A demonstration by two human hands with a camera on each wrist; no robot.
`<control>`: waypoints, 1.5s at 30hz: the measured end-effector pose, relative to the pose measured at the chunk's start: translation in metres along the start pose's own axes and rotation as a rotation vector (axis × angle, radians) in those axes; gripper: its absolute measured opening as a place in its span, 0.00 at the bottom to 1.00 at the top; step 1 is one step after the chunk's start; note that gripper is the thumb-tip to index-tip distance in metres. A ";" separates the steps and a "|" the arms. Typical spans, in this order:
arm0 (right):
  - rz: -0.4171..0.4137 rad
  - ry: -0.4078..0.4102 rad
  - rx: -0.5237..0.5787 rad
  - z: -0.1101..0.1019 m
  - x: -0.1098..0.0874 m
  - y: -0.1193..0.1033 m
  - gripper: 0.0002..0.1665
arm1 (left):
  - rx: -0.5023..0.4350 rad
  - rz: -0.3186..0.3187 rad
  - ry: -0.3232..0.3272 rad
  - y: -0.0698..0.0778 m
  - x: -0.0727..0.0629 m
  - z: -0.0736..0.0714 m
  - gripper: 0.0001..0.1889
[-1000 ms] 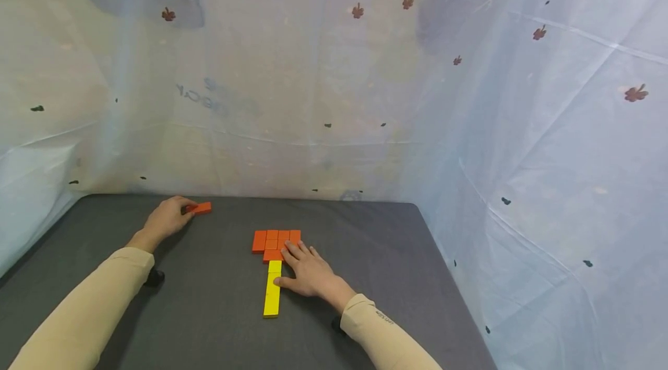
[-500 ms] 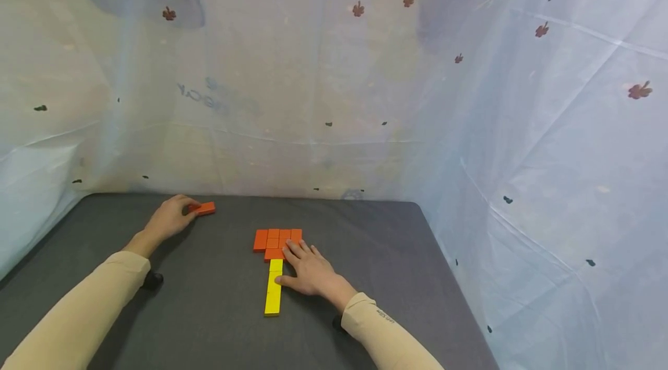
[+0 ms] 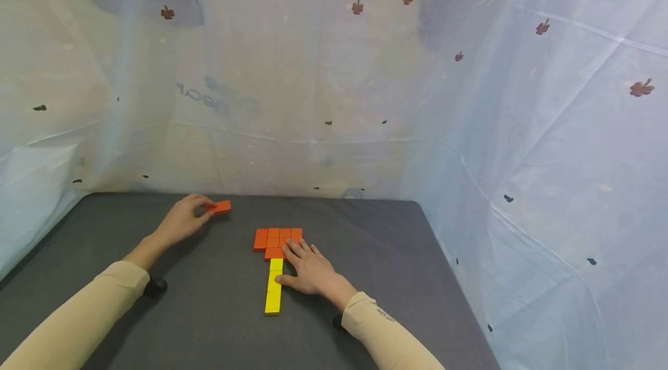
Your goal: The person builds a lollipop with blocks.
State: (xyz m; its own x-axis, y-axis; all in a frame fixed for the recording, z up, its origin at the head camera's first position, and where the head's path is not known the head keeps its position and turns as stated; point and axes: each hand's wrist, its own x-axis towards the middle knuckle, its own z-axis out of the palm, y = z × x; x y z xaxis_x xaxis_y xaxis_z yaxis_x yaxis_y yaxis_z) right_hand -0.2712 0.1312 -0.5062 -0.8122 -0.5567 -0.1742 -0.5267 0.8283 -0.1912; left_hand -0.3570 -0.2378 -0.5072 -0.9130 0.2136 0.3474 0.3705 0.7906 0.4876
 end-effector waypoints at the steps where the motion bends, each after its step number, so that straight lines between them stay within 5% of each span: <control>1: -0.001 -0.001 0.000 0.000 0.000 0.000 0.49 | -0.007 0.011 0.005 0.002 0.000 0.002 0.13; 16: 0.010 -0.006 0.002 -0.001 0.000 -0.001 0.50 | -0.119 0.092 0.012 0.049 0.004 0.029 0.11; 29: 0.010 -0.013 -0.011 -0.001 0.002 0.000 0.50 | -0.154 0.124 -0.026 0.086 0.024 0.063 0.10; 45: -0.003 0.000 -0.016 -0.001 0.001 0.002 0.50 | -0.053 0.149 -0.183 0.104 0.046 0.091 0.10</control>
State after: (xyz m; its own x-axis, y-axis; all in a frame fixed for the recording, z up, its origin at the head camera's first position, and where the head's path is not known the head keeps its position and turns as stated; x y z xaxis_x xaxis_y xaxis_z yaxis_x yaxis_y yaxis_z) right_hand -0.2737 0.1322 -0.5056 -0.8106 -0.5592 -0.1738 -0.5329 0.8275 -0.1766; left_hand -0.3756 -0.0940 -0.5135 -0.8617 0.4295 0.2702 0.5072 0.7126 0.4848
